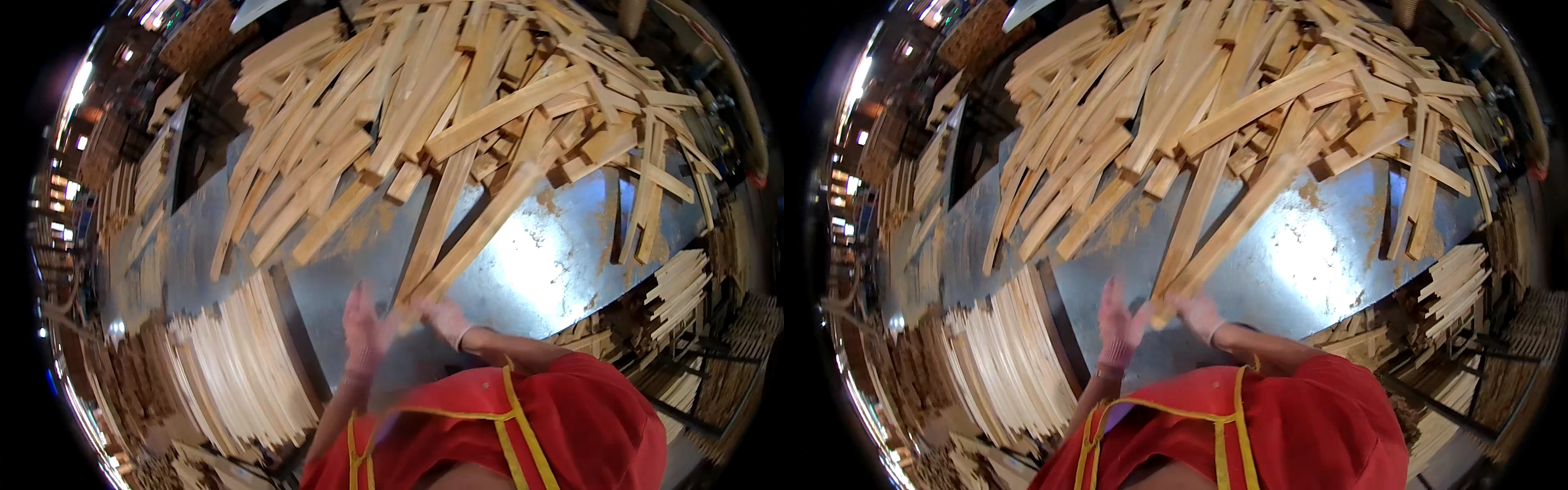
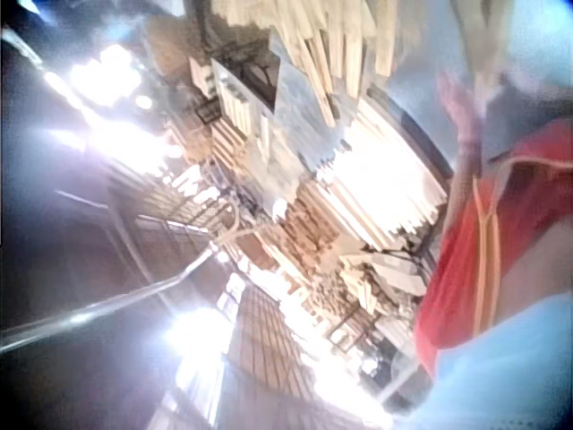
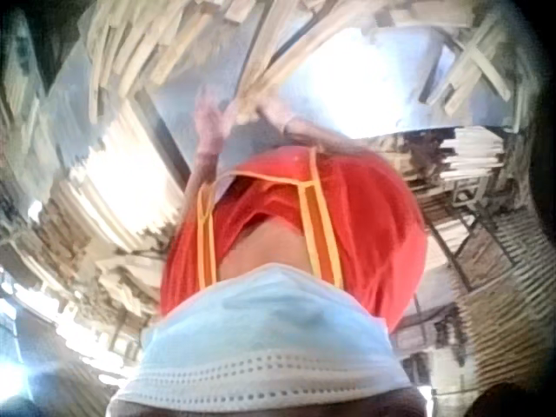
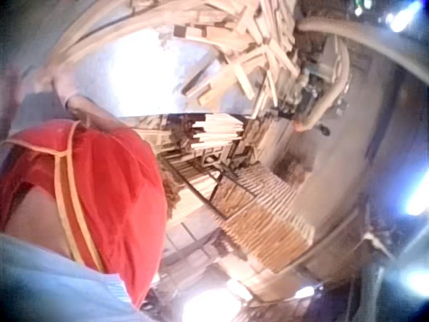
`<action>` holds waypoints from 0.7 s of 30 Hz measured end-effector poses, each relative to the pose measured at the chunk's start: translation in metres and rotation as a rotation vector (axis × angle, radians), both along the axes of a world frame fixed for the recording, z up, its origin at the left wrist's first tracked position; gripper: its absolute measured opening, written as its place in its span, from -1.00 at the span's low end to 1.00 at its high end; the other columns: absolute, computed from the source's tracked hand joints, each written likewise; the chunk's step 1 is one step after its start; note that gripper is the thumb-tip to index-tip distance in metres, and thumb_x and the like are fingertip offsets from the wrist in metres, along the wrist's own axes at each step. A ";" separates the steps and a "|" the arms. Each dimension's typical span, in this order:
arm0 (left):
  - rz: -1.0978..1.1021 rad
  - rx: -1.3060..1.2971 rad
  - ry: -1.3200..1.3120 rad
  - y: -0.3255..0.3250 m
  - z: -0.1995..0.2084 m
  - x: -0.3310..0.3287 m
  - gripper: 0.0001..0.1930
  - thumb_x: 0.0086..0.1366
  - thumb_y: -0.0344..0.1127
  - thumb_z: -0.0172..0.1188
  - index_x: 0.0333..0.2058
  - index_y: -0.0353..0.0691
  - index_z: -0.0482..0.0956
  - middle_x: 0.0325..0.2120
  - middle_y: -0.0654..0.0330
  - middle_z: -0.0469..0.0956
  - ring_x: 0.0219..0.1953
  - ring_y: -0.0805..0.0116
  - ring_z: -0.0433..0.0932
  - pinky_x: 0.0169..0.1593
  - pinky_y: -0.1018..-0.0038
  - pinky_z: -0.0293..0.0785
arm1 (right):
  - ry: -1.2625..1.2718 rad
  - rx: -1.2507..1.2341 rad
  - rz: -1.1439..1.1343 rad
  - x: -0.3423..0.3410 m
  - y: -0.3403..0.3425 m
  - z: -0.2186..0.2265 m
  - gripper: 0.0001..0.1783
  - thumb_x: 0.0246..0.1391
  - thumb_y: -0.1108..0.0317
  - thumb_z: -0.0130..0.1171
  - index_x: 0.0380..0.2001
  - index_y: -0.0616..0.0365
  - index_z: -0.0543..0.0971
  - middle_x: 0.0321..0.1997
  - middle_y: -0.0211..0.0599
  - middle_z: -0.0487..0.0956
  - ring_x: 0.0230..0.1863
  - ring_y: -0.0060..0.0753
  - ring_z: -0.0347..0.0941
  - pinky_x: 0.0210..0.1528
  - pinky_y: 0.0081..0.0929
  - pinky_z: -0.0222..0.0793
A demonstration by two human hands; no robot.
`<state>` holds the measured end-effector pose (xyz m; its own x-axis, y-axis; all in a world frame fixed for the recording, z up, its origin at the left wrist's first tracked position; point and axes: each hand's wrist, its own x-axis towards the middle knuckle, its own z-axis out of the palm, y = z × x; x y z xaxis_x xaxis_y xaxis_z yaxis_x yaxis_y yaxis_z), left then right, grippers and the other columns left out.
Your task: The person picks up wooden planks from a large pile on a metal table and stacks them neatly on the left side. The person handles the planks one at a time, aligning them into a growing stack.
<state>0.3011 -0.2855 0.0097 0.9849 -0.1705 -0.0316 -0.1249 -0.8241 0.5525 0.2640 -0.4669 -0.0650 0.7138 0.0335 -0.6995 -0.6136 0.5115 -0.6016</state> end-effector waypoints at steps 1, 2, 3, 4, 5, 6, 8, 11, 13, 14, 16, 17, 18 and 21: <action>-0.037 0.034 0.047 -0.016 0.001 0.002 -0.04 0.13 0.01 0.55 0.43 -0.28 0.34 0.34 -0.28 0.43 0.35 -0.27 0.46 0.40 0.03 0.41 | -0.097 -0.082 0.273 -0.013 0.001 0.011 -0.56 0.23 0.34 0.37 0.15 0.23 0.63 -0.04 -0.22 0.73 -0.01 -0.31 0.64 0.08 -0.26 0.55; -0.076 0.065 0.095 -0.028 -0.001 0.001 0.00 0.11 0.05 0.56 0.43 -0.29 0.32 0.32 -0.26 0.45 0.33 -0.26 0.48 0.39 0.04 0.42 | -0.201 -0.158 0.543 -0.023 0.003 0.017 -0.55 0.19 0.30 0.41 0.12 0.22 0.65 -0.05 -0.26 0.74 -0.05 -0.37 0.63 0.01 -0.29 0.54; -0.099 0.150 0.102 -0.035 -0.006 -0.007 0.01 0.12 0.10 0.54 0.44 -0.26 0.31 0.31 -0.20 0.47 0.29 -0.20 0.51 0.33 0.04 0.47 | -0.243 -0.203 0.677 -0.024 0.000 0.026 -0.53 0.15 0.32 0.41 0.12 0.22 0.66 -0.04 -0.29 0.74 -0.06 -0.39 0.63 -0.01 -0.32 0.54; -0.117 0.229 0.111 -0.038 -0.013 -0.017 0.01 0.13 0.14 0.52 0.44 -0.24 0.31 0.29 -0.14 0.49 0.26 -0.15 0.54 0.27 0.04 0.52 | -0.291 -0.248 0.816 -0.027 -0.001 0.034 -0.52 0.11 0.33 0.42 0.11 0.22 0.67 -0.04 -0.31 0.75 -0.06 -0.41 0.62 -0.03 -0.34 0.53; -0.137 0.309 0.114 -0.036 -0.018 -0.022 0.02 0.13 0.19 0.50 0.45 -0.21 0.31 0.28 -0.08 0.51 0.22 -0.09 0.57 0.21 0.04 0.57 | -0.285 -0.271 0.815 -0.015 -0.007 0.039 -0.49 0.06 0.40 0.39 0.13 0.23 0.66 -0.02 -0.33 0.75 -0.03 -0.39 0.62 -0.02 -0.37 0.52; -0.131 0.348 0.189 -0.036 -0.014 -0.018 0.04 0.13 0.19 0.50 0.46 -0.20 0.28 0.27 -0.06 0.52 0.21 -0.07 0.58 0.19 0.06 0.58 | -0.218 0.007 0.653 -0.017 -0.018 0.003 -0.47 0.06 0.45 0.34 0.16 0.24 0.65 -0.01 -0.34 0.74 -0.01 -0.36 0.62 0.02 -0.39 0.51; -0.105 0.422 0.335 -0.021 -0.006 -0.016 0.07 0.12 0.20 0.51 0.49 -0.17 0.23 0.24 -0.02 0.53 0.19 -0.05 0.59 0.15 0.09 0.61 | -0.197 0.319 0.485 -0.019 -0.007 -0.021 -0.45 0.08 0.48 0.27 0.19 0.25 0.63 -0.03 -0.37 0.73 -0.03 -0.36 0.61 0.04 -0.44 0.49; -0.020 0.372 0.388 0.025 -0.023 -0.052 -0.04 0.23 0.03 0.46 0.50 -0.09 0.19 0.13 -0.07 0.57 0.11 -0.13 0.64 0.08 0.05 0.65 | -0.374 0.263 0.628 -0.018 0.028 0.012 -0.48 0.18 0.47 0.19 0.23 0.23 0.62 -0.04 -0.40 0.70 -0.13 -0.47 0.54 -0.02 -0.49 0.46; 0.080 0.237 0.414 0.050 -0.018 -0.063 -0.28 0.33 -0.03 0.35 0.41 -0.05 0.35 0.08 -0.08 0.60 0.08 -0.15 0.66 0.12 0.01 0.62 | -0.288 0.179 0.682 -0.014 0.041 0.005 -0.46 0.21 0.51 0.16 0.27 0.21 0.62 0.07 -0.39 0.67 -0.09 -0.49 0.54 0.01 -0.47 0.47; 0.106 0.172 0.383 0.064 -0.017 -0.072 -0.34 0.33 -0.04 0.34 0.37 -0.02 0.40 0.05 -0.08 0.61 0.06 -0.17 0.66 0.11 0.01 0.61 | -0.134 0.145 0.678 -0.013 0.044 -0.004 -0.43 0.20 0.54 0.16 0.30 0.19 0.61 0.17 -0.37 0.66 -0.03 -0.46 0.55 0.06 -0.44 0.50; 0.153 0.036 0.321 0.094 -0.020 -0.089 -0.45 0.34 -0.07 0.33 0.28 0.04 0.51 -0.02 -0.08 0.63 0.03 -0.20 0.65 0.07 -0.01 0.61 | -0.103 0.130 0.533 -0.018 0.052 0.010 -0.44 0.27 0.49 0.23 0.34 0.22 0.57 0.14 -0.35 0.65 -0.04 -0.45 0.57 0.06 -0.46 0.52; 0.184 0.000 0.230 0.107 -0.014 -0.100 -0.59 0.33 -0.13 0.32 0.14 0.07 0.63 -0.10 -0.02 0.64 -0.02 -0.17 0.66 0.01 0.03 0.61 | -0.078 0.108 0.457 -0.024 0.053 0.013 -0.48 0.27 0.47 0.25 0.31 0.22 0.58 0.07 -0.37 0.65 -0.07 -0.46 0.57 0.02 -0.48 0.52; 0.196 0.008 0.181 0.120 -0.009 -0.110 -0.60 0.31 -0.14 0.33 0.12 0.06 0.65 -0.13 0.01 0.65 -0.03 -0.15 0.66 -0.01 0.04 0.61 | -0.059 0.077 0.369 -0.027 0.047 0.016 -0.51 0.28 0.46 0.28 0.28 0.23 0.60 0.00 -0.38 0.66 -0.10 -0.46 0.57 -0.01 -0.49 0.52; 0.287 -0.030 -0.073 0.171 -0.040 -0.146 -0.57 0.24 -0.20 0.38 0.11 -0.01 0.70 -0.14 0.07 0.67 -0.07 -0.09 0.67 0.00 0.07 0.61 | -0.028 0.030 0.335 -0.036 0.021 0.002 -0.39 0.27 0.46 0.30 0.39 0.22 0.52 0.04 -0.36 0.66 -0.06 -0.44 0.58 0.03 -0.44 0.54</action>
